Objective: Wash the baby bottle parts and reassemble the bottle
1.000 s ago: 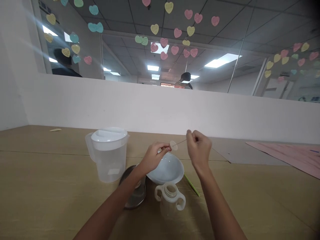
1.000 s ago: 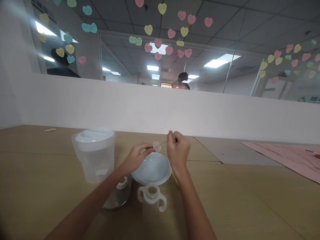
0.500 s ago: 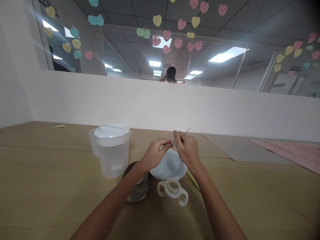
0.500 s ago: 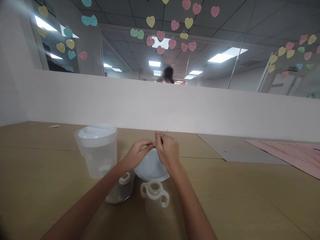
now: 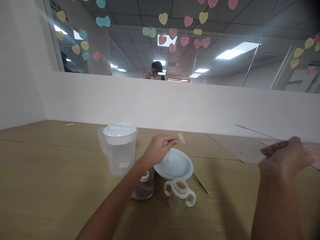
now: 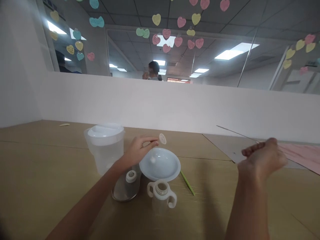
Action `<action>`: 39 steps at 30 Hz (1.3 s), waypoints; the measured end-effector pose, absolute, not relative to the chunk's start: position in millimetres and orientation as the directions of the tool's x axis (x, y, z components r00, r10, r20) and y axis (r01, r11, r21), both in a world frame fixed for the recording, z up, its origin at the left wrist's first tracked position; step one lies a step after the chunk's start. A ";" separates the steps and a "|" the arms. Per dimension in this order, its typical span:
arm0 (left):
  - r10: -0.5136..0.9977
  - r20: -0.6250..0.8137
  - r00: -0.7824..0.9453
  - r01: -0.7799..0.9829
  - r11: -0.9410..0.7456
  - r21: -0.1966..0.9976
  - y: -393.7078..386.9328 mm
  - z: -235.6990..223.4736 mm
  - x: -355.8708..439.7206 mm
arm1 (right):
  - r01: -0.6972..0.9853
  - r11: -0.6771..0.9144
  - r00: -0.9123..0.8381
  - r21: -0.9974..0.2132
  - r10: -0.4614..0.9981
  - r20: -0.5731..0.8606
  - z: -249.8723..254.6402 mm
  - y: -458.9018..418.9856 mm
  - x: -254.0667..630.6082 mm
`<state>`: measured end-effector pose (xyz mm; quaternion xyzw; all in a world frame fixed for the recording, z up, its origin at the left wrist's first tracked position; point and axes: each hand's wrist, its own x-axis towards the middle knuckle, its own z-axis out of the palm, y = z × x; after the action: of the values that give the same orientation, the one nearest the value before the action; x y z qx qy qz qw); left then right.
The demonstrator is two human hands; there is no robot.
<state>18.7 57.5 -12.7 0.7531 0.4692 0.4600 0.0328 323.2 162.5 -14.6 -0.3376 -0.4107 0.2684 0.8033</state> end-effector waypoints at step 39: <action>0.753 0.657 -0.038 0.819 -0.353 0.452 73.9 -30.3 11.0 | -0.034 0.304 -0.655 -0.952 0.713 0.251 -26.2 133.8 170.8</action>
<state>11.0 73.9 -30.3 0.6927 0.5675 0.4436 -0.0373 170.8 133.8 -26.2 -0.2324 -0.7303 0.5423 0.3443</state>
